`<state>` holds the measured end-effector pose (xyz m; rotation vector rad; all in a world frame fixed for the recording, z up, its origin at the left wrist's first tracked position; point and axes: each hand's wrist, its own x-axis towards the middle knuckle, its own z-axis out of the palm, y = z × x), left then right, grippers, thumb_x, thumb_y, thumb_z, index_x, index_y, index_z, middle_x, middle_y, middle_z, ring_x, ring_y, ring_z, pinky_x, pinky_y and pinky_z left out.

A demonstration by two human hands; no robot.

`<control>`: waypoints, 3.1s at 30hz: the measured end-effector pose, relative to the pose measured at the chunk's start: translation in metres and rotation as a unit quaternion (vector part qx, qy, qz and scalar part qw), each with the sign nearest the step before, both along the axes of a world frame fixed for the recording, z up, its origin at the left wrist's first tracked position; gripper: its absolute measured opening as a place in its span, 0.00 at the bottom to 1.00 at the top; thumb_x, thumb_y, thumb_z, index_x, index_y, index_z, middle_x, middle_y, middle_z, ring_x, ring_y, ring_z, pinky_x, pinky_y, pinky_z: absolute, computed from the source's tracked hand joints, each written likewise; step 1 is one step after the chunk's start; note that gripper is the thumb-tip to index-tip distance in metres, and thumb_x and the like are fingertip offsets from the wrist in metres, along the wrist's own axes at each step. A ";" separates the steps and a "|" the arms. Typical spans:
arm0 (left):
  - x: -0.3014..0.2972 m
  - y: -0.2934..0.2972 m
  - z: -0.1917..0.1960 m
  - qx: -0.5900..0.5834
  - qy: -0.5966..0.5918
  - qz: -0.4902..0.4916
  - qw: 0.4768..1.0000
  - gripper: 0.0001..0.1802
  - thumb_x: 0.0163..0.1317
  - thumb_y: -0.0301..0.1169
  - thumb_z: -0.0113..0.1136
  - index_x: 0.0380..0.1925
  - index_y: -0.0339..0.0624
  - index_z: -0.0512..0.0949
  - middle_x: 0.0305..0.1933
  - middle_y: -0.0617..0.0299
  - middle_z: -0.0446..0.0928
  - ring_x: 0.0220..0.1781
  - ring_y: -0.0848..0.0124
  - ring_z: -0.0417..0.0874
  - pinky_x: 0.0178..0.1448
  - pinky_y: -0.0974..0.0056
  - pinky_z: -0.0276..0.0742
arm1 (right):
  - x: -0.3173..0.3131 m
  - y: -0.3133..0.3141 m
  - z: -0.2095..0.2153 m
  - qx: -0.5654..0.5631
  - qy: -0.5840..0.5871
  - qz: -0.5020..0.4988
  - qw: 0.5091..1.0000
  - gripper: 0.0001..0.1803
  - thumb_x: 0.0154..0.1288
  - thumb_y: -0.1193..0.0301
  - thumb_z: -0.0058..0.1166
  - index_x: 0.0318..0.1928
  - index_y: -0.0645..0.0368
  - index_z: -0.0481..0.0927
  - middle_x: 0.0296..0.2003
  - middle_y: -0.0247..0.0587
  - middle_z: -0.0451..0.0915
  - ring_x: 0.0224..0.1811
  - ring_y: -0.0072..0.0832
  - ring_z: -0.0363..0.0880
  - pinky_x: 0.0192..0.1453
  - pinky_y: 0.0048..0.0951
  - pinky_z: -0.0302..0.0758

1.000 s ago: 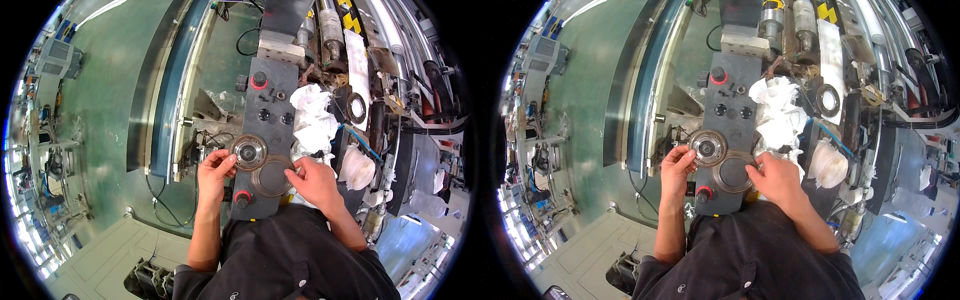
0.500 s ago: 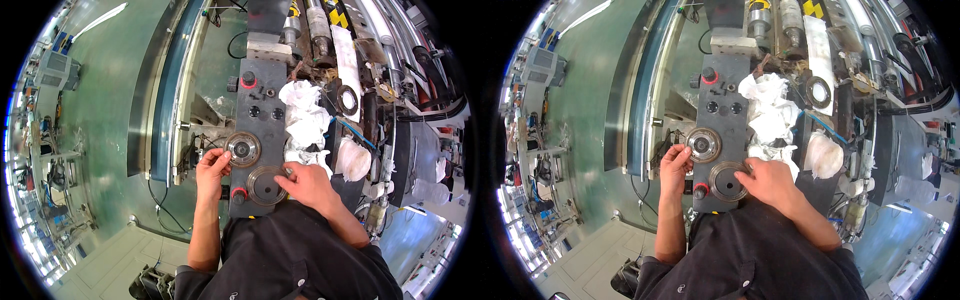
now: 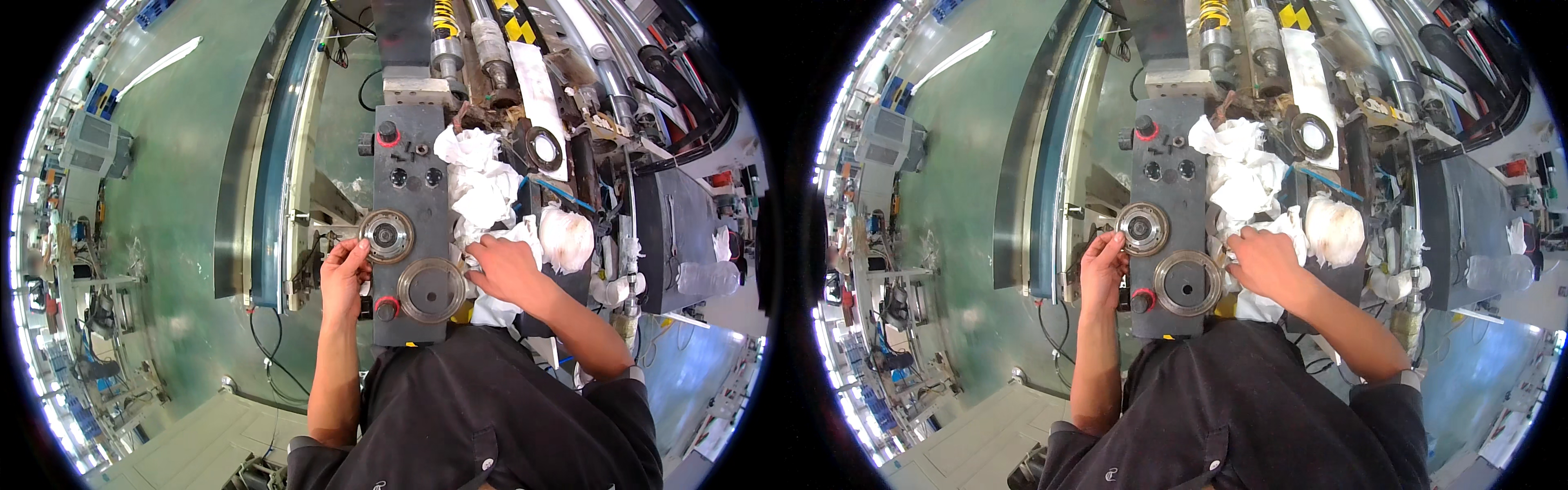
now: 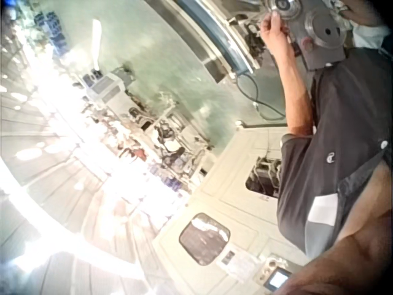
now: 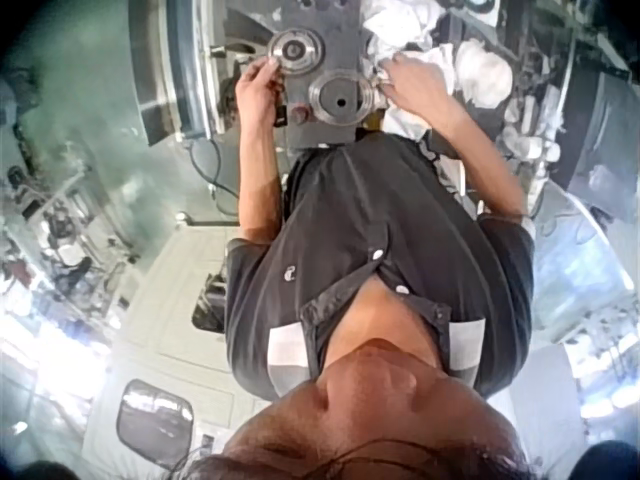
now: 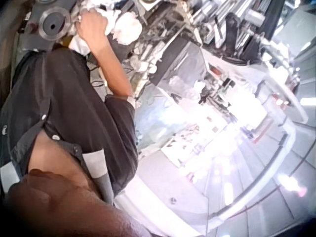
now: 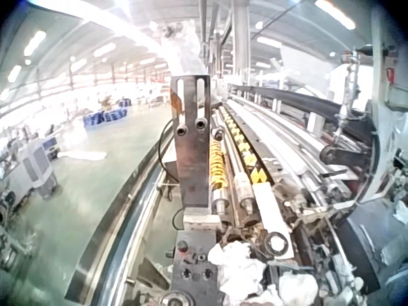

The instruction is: The person wipes and cleans circular industrial bearings using a white cloth, then places them onto a metal shaft on an industrial machine.

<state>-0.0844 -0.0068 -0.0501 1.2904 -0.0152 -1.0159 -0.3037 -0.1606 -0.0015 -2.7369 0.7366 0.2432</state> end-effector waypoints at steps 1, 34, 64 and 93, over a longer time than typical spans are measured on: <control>0.000 -0.001 0.001 -0.001 0.001 -0.001 1.000 0.09 0.57 0.33 0.65 0.33 0.42 0.77 0.24 0.70 0.74 0.22 0.82 0.70 0.28 0.75 0.63 | 0.000 -0.001 -0.002 -0.008 0.009 0.005 1.000 0.13 0.51 0.63 0.59 0.34 0.57 0.76 0.30 0.41 0.76 0.33 0.39 0.80 0.31 0.40 0.75; 0.023 -0.001 0.005 -0.010 0.093 -0.118 0.989 0.08 0.59 0.35 0.63 0.29 0.47 0.73 0.22 0.72 0.71 0.21 0.81 0.71 0.26 0.75 0.62 | 0.037 -0.027 -0.028 0.449 -0.127 -0.364 0.806 0.19 0.57 0.64 0.57 0.41 0.69 0.76 0.27 0.40 0.80 0.24 0.22 0.76 0.29 0.26 0.72; 0.027 0.008 0.059 -0.043 -0.144 -0.149 0.977 0.11 0.67 0.33 0.51 0.41 0.37 0.77 0.33 0.67 0.77 0.28 0.86 0.67 0.30 0.79 0.60 | 0.036 0.052 0.044 0.592 -0.424 -0.413 0.546 0.17 0.71 0.64 0.43 0.46 0.66 0.76 0.16 0.24 0.63 0.16 0.13 0.59 0.21 0.16 0.55; 0.039 0.001 0.023 0.110 -0.325 -0.203 0.917 0.14 0.62 0.37 0.58 0.29 0.35 0.77 0.20 0.67 0.72 0.23 0.80 0.67 0.29 0.72 0.66 | 0.095 0.021 0.033 0.194 -0.014 -0.246 0.949 0.23 0.63 0.53 0.47 0.27 0.60 0.81 0.22 0.51 0.79 0.30 0.50 0.78 0.36 0.45 0.72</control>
